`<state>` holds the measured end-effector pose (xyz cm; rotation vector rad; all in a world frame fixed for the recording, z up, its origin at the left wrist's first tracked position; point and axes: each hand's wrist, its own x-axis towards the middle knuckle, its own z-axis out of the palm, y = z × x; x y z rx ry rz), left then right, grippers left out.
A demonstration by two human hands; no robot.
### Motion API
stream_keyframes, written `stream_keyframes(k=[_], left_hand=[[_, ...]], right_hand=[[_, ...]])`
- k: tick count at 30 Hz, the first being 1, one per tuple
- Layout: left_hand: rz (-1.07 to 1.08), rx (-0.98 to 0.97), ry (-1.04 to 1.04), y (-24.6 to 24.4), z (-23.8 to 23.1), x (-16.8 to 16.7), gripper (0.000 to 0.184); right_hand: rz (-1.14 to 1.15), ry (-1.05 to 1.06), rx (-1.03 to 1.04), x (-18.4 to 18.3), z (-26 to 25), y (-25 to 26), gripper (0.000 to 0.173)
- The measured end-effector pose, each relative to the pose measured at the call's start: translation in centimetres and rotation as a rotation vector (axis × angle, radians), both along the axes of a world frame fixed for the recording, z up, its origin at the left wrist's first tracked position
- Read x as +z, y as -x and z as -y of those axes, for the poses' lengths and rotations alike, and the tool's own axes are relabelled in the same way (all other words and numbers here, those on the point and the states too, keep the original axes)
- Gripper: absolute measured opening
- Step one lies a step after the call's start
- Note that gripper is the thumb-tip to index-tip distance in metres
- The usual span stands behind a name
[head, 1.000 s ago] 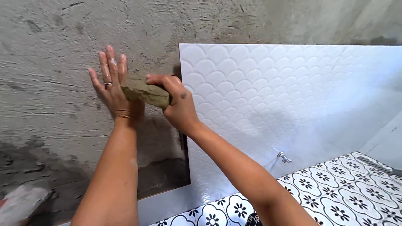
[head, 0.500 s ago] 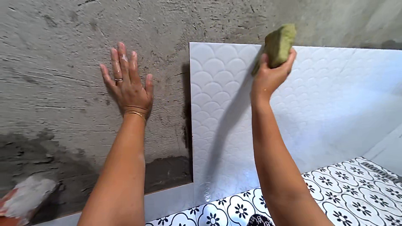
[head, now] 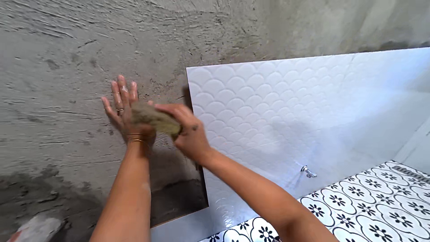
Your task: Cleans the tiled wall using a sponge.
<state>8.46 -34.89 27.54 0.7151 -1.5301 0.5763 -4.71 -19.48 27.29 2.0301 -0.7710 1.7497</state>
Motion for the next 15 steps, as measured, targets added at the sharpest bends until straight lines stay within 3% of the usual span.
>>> stream_keyframes(k=[2, 7, 11, 15], left_hand=[[0.034, 0.125, 0.032, 0.1, 0.6, -0.2, 0.066], [0.033, 0.16, 0.084, 0.1, 1.3, -0.4, 0.066], [0.036, 0.156, 0.077, 0.2, 1.0, -0.3, 0.066], [0.037, 0.143, 0.093, 0.2, 1.1, -0.3, 0.065]], right_hand=[[0.061, 0.058, -0.081, 0.6, -0.9, 3.4, 0.046], [0.172, 0.166, -0.269, 4.2, -0.6, 11.3, 0.039], [0.068, 0.296, -0.261, 6.5, 1.6, 11.8, 0.033], [-0.055, 0.286, -0.267, 5.1, 2.9, 10.2, 0.031]])
